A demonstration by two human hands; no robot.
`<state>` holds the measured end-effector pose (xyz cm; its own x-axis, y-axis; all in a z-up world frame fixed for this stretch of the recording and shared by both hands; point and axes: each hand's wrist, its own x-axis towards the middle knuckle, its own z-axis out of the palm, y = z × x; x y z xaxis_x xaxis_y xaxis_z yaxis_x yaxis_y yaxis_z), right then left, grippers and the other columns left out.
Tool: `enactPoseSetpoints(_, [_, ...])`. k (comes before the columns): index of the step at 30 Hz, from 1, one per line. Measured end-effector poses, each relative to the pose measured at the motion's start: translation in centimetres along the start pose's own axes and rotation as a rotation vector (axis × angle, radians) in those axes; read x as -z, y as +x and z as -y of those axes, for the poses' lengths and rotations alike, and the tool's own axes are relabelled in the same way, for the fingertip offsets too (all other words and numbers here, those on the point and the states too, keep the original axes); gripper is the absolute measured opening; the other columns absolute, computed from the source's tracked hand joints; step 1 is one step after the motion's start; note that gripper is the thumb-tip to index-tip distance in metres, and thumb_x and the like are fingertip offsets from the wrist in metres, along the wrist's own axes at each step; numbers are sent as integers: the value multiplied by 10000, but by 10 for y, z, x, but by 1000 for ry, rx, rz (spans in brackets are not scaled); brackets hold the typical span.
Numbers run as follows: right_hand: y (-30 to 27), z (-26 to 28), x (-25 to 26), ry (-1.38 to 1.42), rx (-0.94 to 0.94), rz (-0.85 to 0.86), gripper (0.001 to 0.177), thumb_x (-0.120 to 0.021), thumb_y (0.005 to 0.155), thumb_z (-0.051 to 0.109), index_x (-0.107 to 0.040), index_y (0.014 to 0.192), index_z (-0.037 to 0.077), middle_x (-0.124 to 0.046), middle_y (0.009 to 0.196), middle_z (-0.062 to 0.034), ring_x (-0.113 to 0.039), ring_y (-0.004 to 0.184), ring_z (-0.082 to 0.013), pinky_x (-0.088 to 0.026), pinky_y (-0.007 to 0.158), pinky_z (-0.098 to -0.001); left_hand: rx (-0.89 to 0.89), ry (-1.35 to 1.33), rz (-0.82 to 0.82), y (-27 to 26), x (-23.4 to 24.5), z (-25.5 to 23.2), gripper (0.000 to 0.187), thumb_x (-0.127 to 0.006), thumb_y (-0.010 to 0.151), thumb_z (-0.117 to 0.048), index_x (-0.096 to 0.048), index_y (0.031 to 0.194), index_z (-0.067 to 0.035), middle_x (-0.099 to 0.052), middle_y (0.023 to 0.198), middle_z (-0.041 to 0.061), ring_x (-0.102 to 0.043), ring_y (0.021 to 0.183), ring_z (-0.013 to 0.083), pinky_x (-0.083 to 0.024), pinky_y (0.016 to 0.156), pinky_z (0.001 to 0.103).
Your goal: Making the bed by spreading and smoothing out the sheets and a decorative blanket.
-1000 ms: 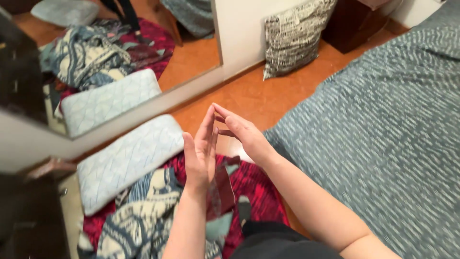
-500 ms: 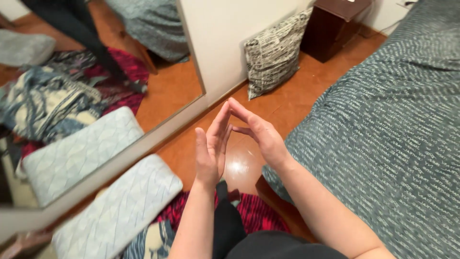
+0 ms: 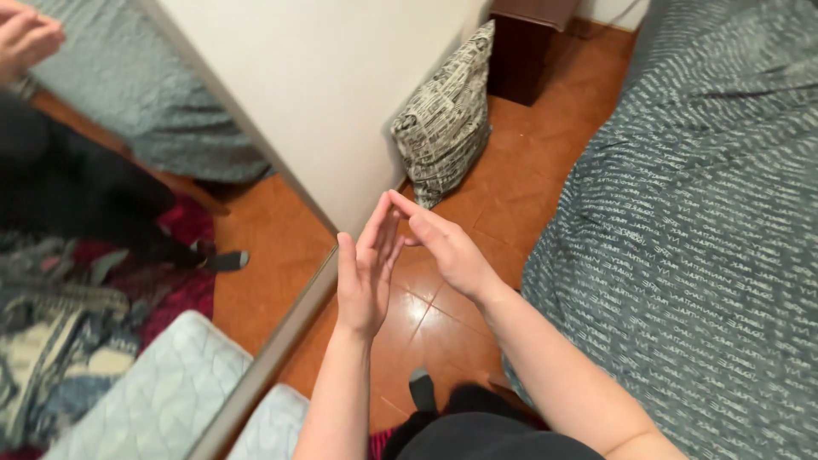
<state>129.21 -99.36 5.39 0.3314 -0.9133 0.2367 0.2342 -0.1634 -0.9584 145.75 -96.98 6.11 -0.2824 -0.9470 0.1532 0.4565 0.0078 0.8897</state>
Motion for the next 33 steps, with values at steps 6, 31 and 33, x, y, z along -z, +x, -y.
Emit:
enactPoseSetpoints(6, [38,-6,62,-84,-49,-246,579,-426,1082,411,-493,1533,55,-508,1592,-77,-480,1440,-192,-437,1099,-346,113,-29,150,94,-7,23,880,-182,1024,-668,-240,1638,-41,-190,1752,98,-110,1632,251,-101,1285,443])
enactPoseSetpoints(31, [208,63,482,-179,59,-1003,524,-394,1086,385,-617,1386,17,-637,1413,-97,-607,1250,-211,-519,1000,-368,361,-61,744,587,-204,186,839,-164,1030,-638,-297,1621,-57,-294,1711,98,-259,1588,281,-258,1239,484])
enactPoseSetpoints(33, [215,69,507,-197,27,-1069,528,-382,1081,387,-645,1351,17,-666,1382,-89,-641,1216,-200,-530,995,-357,380,-55,778,615,-219,199,836,-161,1036,-635,-334,1607,-50,-348,1685,111,-317,1557,279,-285,1224,470])
